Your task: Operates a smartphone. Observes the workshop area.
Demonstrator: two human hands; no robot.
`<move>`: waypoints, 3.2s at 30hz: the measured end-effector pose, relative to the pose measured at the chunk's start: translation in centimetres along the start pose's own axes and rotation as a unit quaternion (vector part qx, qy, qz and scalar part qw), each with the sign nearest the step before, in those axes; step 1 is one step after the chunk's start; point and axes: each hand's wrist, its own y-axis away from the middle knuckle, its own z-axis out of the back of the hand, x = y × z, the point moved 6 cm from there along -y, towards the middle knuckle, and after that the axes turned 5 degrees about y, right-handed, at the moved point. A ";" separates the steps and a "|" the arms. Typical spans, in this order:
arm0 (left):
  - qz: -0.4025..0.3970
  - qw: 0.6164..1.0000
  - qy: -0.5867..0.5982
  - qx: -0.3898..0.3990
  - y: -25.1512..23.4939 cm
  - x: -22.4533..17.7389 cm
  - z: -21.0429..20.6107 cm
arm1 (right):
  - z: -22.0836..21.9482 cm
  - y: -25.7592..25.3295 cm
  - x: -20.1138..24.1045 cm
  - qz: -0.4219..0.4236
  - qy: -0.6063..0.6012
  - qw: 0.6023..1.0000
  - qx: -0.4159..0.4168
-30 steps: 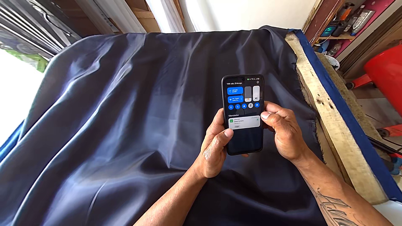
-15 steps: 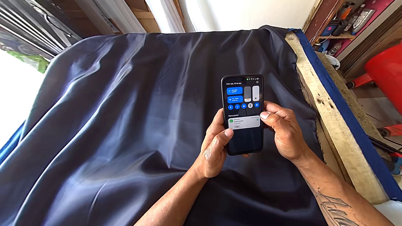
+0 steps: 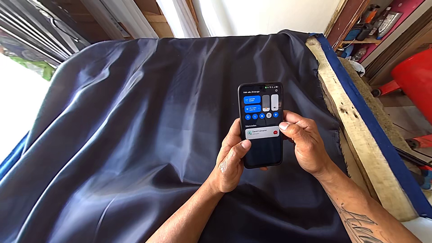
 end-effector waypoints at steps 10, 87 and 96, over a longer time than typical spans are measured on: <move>-0.003 1.000 0.004 0.004 0.0 -0.1 -0.1 | 0.0 0.0 0.0 -0.001 0.003 1.000 -0.001; -0.006 1.000 0.017 0.007 -0.1 -0.1 0.0 | -0.1 -0.3 0.3 0.006 -0.007 1.000 -0.001; -0.003 1.000 0.013 0.000 -0.1 0.1 0.1 | 0.0 -0.3 0.1 0.005 0.002 1.000 -0.002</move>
